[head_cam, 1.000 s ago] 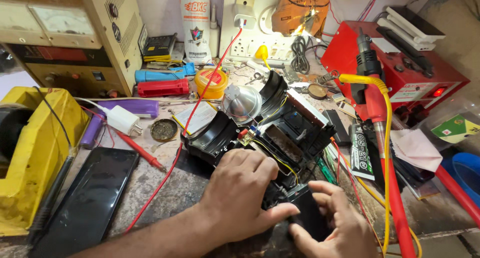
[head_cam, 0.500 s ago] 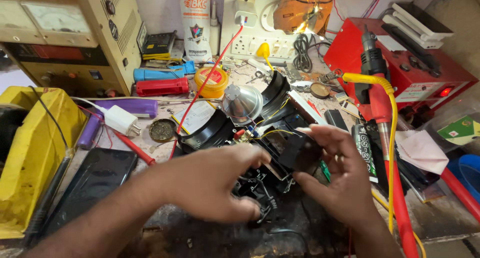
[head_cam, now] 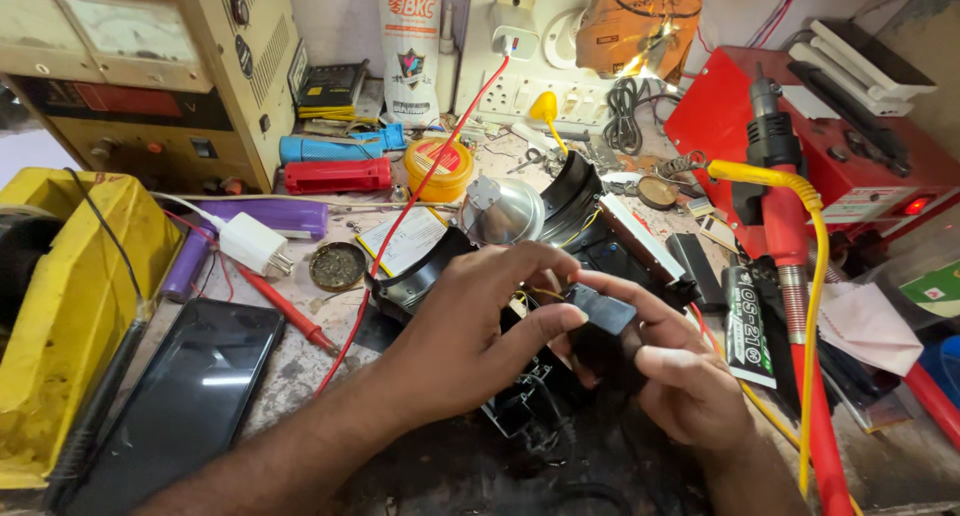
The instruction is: The person disassembles a black cylindrical device, removes a reflector and internal components, then uses a soldering iron and wire cutters to modify wiring and a small black module. The person reassembles the device casing and continues adjusting internal connections.
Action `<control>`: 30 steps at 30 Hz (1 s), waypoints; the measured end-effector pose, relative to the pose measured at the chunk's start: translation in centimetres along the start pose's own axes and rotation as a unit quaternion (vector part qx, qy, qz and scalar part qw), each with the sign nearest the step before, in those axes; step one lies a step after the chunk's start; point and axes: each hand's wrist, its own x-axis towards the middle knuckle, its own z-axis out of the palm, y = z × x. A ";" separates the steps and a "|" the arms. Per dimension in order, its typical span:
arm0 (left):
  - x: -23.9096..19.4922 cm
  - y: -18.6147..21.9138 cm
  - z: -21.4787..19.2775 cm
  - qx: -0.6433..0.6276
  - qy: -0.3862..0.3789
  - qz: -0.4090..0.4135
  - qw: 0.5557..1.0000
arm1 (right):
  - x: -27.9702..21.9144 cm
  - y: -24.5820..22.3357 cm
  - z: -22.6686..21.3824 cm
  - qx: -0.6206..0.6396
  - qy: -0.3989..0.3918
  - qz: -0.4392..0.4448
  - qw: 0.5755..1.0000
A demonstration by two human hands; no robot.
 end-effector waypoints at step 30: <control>0.1 -0.3 -1.5 0.053 -0.072 0.076 0.993 | -1.0 0.7 -0.9 -0.315 0.104 -0.089 0.939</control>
